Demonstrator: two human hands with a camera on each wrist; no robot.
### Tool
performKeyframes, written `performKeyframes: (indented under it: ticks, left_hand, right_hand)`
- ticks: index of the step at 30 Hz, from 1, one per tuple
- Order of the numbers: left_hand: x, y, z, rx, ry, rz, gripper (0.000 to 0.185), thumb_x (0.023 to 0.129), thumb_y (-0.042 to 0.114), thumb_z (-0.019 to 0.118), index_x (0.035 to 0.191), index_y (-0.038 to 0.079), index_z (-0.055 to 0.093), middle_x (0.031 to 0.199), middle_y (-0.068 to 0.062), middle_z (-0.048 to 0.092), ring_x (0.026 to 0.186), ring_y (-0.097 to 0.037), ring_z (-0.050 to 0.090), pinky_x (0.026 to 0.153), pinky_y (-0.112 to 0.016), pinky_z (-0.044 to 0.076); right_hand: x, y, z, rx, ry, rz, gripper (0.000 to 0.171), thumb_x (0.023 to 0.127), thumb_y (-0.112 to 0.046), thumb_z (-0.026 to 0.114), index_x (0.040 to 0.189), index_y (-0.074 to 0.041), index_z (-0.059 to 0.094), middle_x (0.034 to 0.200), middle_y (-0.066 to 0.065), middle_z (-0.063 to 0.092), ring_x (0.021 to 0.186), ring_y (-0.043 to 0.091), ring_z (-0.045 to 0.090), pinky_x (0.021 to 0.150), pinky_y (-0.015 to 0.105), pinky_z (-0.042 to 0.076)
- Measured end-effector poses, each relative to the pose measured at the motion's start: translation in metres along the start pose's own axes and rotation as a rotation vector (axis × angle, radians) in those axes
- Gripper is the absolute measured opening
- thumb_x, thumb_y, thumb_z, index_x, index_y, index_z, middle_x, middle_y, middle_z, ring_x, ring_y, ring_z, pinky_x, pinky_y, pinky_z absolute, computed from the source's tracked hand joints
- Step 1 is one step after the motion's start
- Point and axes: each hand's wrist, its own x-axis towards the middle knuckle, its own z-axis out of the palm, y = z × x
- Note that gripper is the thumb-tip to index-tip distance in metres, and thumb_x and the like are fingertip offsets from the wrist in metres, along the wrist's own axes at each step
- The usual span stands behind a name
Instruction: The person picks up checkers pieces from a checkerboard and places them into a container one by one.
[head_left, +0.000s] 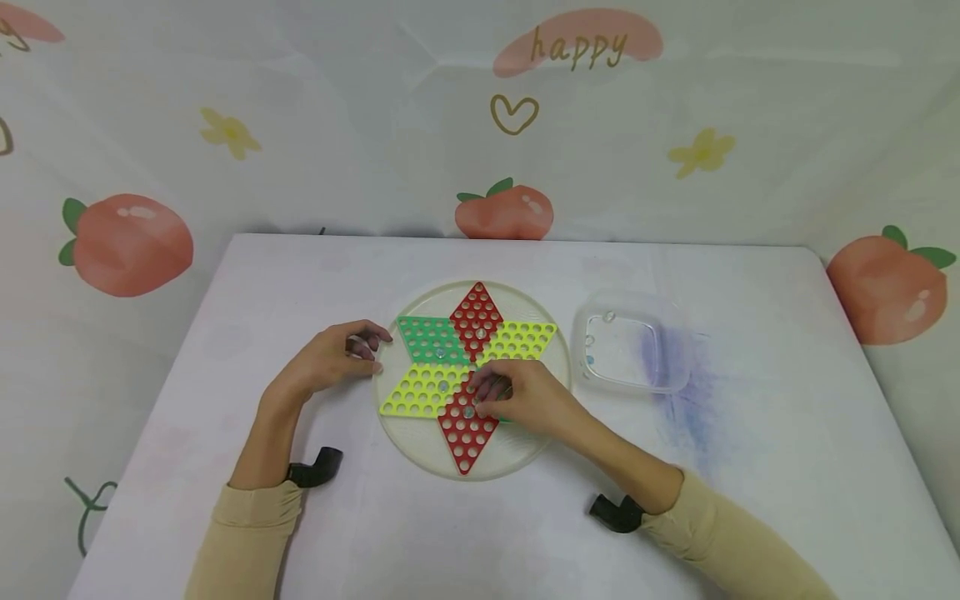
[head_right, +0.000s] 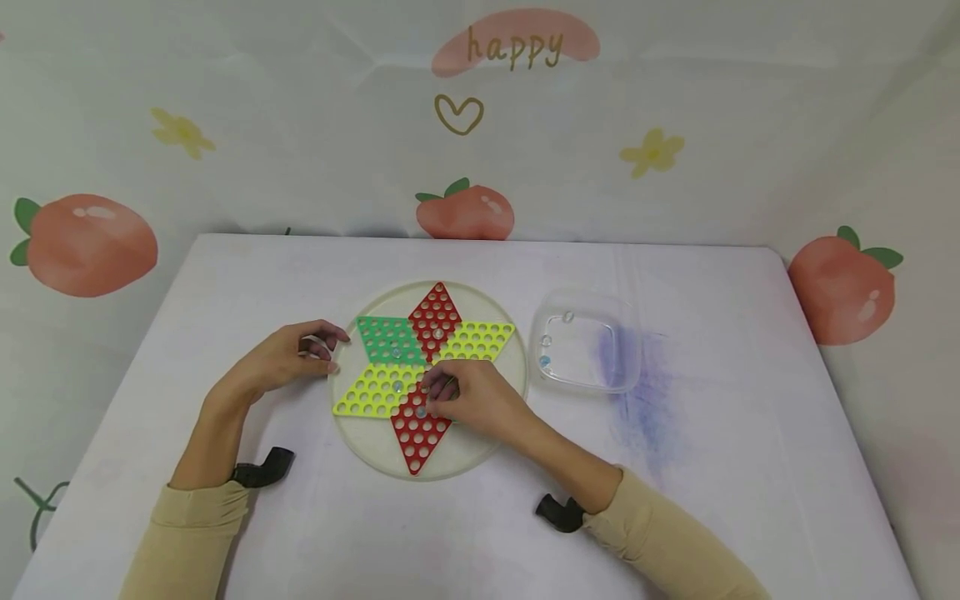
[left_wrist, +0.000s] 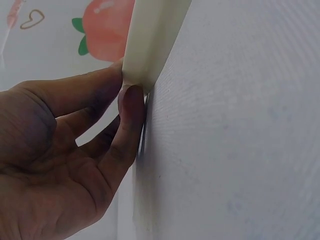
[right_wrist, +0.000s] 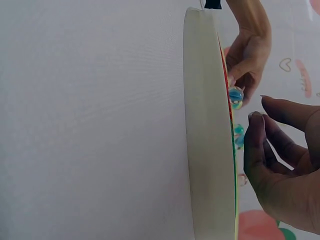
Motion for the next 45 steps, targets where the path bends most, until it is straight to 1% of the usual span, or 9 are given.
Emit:
performKeyframes:
  ticks: [6, 13, 21, 25, 32, 35, 42, 45]
  left_hand:
    - [0.001, 0.0, -0.001, 0.004, 0.002, 0.0, 0.039, 0.084, 0.002, 0.075, 0.121, 0.006, 0.064, 0.1, -0.011, 0.061, 0.09, -0.024, 0.055, 0.077, -0.029, 0.045]
    - [0.001, -0.001, -0.002, 0.004, -0.001, -0.006, 0.039, 0.084, 0.004, 0.076, 0.122, 0.007, 0.064, 0.101, -0.011, 0.062, 0.091, -0.024, 0.056, 0.078, -0.029, 0.045]
    - [0.0, -0.002, -0.002, 0.005, 0.002, -0.007, 0.039, 0.085, 0.005, 0.075, 0.122, 0.007, 0.064, 0.103, -0.011, 0.062, 0.092, -0.024, 0.055, 0.079, -0.029, 0.044]
    - [0.0, -0.002, -0.001, 0.001, 0.002, -0.01, 0.039, 0.085, 0.005, 0.075, 0.122, 0.007, 0.064, 0.104, -0.011, 0.062, 0.092, -0.024, 0.055, 0.079, -0.029, 0.044]
    - [-0.001, -0.002, -0.001, -0.005, -0.007, -0.002, 0.039, 0.085, 0.004, 0.075, 0.123, 0.007, 0.063, 0.103, -0.011, 0.062, 0.092, -0.024, 0.055, 0.079, -0.029, 0.044]
    - [-0.001, -0.002, -0.001, -0.006, -0.007, -0.006, 0.04, 0.085, 0.004, 0.075, 0.123, 0.007, 0.063, 0.103, -0.011, 0.062, 0.092, -0.024, 0.055, 0.079, -0.029, 0.044]
    - [-0.001, -0.001, -0.001, -0.011, -0.014, -0.003, 0.04, 0.085, 0.006, 0.075, 0.124, 0.007, 0.063, 0.106, -0.011, 0.062, 0.093, -0.024, 0.056, 0.079, -0.029, 0.044]
    - [-0.001, -0.002, -0.001, -0.007, -0.01, -0.001, 0.04, 0.086, 0.006, 0.075, 0.123, 0.007, 0.063, 0.105, -0.011, 0.062, 0.093, -0.023, 0.056, 0.079, -0.029, 0.044]
  right_hand:
    - [0.002, -0.001, 0.004, -0.023, -0.01, 0.018, 0.019, 0.081, -0.009, 0.082, 0.098, -0.011, 0.073, 0.078, -0.008, 0.066, 0.073, 0.007, 0.063, 0.069, 0.026, 0.052]
    - [0.003, 0.0, 0.01, -0.106, -0.013, 0.059, 0.017, 0.08, -0.013, 0.083, 0.095, -0.016, 0.076, 0.076, -0.013, 0.065, 0.074, 0.004, 0.061, 0.069, 0.024, 0.051]
    - [0.003, -0.004, 0.014, -0.149, 0.018, 0.026, 0.017, 0.077, -0.007, 0.083, 0.092, -0.014, 0.078, 0.078, -0.014, 0.068, 0.076, 0.002, 0.061, 0.066, 0.022, 0.05]
    - [0.003, -0.003, 0.014, -0.18, 0.031, 0.008, 0.016, 0.076, -0.009, 0.084, 0.09, -0.015, 0.078, 0.076, -0.014, 0.067, 0.075, 0.003, 0.06, 0.065, 0.022, 0.049]
    - [0.003, -0.002, 0.015, -0.22, 0.055, -0.028, 0.013, 0.076, -0.011, 0.085, 0.086, -0.015, 0.078, 0.075, -0.012, 0.065, 0.069, 0.002, 0.057, 0.062, 0.022, 0.047]
    - [0.003, -0.001, 0.016, -0.214, 0.062, -0.033, 0.013, 0.075, -0.012, 0.086, 0.085, -0.015, 0.078, 0.075, -0.012, 0.065, 0.068, 0.002, 0.057, 0.062, 0.022, 0.048]
    - [0.001, 0.0, 0.013, -0.168, 0.062, 0.046, 0.012, 0.078, -0.017, 0.085, 0.084, -0.021, 0.076, 0.071, -0.015, 0.062, 0.069, 0.002, 0.058, 0.065, 0.023, 0.049]
    - [0.0, -0.001, 0.009, -0.123, 0.049, 0.052, 0.012, 0.079, -0.016, 0.084, 0.086, -0.02, 0.075, 0.073, -0.015, 0.065, 0.07, 0.002, 0.062, 0.067, 0.024, 0.051]
